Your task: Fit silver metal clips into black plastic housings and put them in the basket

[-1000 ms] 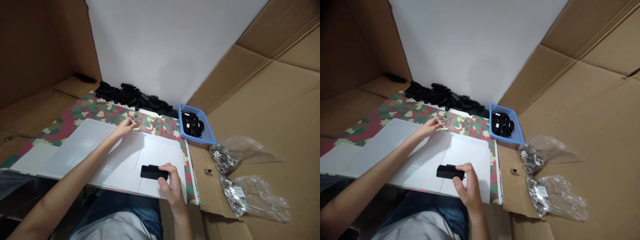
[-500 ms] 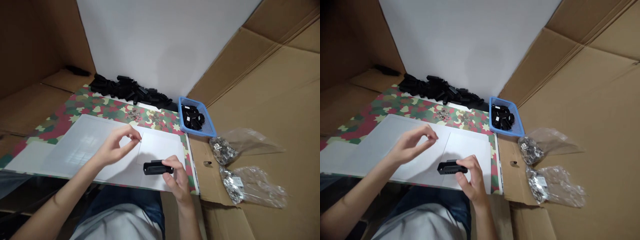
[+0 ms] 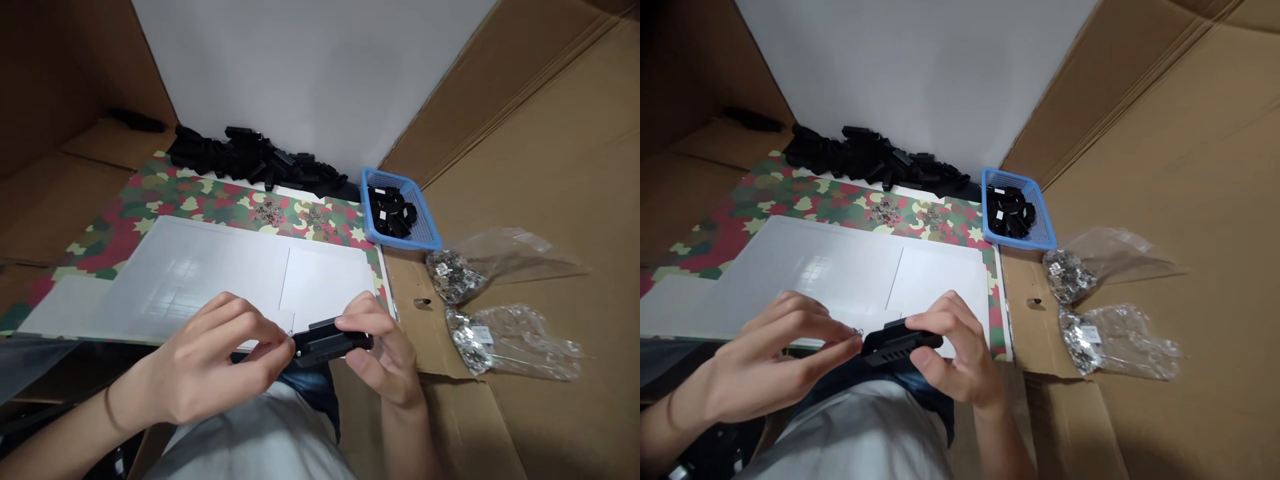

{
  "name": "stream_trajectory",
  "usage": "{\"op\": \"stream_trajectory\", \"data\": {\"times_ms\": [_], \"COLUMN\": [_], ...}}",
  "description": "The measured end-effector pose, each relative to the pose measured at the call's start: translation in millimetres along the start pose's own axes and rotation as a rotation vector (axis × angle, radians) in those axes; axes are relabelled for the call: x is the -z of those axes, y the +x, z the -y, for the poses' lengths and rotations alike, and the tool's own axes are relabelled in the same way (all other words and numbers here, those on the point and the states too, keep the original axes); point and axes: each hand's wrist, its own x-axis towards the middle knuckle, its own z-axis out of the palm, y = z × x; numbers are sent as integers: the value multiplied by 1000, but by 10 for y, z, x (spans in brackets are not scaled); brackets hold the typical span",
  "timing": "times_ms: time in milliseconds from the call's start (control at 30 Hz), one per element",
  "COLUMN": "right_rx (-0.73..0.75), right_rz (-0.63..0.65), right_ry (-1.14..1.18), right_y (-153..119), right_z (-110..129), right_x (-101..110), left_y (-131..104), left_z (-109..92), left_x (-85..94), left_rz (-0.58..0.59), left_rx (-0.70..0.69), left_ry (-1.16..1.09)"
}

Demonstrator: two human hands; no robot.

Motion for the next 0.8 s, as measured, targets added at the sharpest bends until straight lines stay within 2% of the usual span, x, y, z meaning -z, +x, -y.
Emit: {"op": "stream_trajectory", "data": {"times_ms": [200, 367, 467, 567, 667, 800], "right_rx": [26, 5, -20, -37, -64, -131], "right_rz": [8, -5, -40, -72, -85, -92], "right_ry": [-37, 1, 60, 81, 117, 196], "right_y": [54, 38, 25, 29, 46, 67], "right_z": [54, 46, 24, 7, 5, 3], "right_x": [4, -12, -43, -79, -107, -151], "left_y": [20, 215, 281, 244, 178, 172], "left_z": [24, -27, -48, -48, -42, -43], "left_x": [35, 123, 142, 113, 83, 95], "left_rz": [141, 198, 185, 152, 192, 235], "left_rx": [-42, -225, -320, -356, -316, -215], "left_ry": [-37, -75, -99, -93, -118, -266]}}
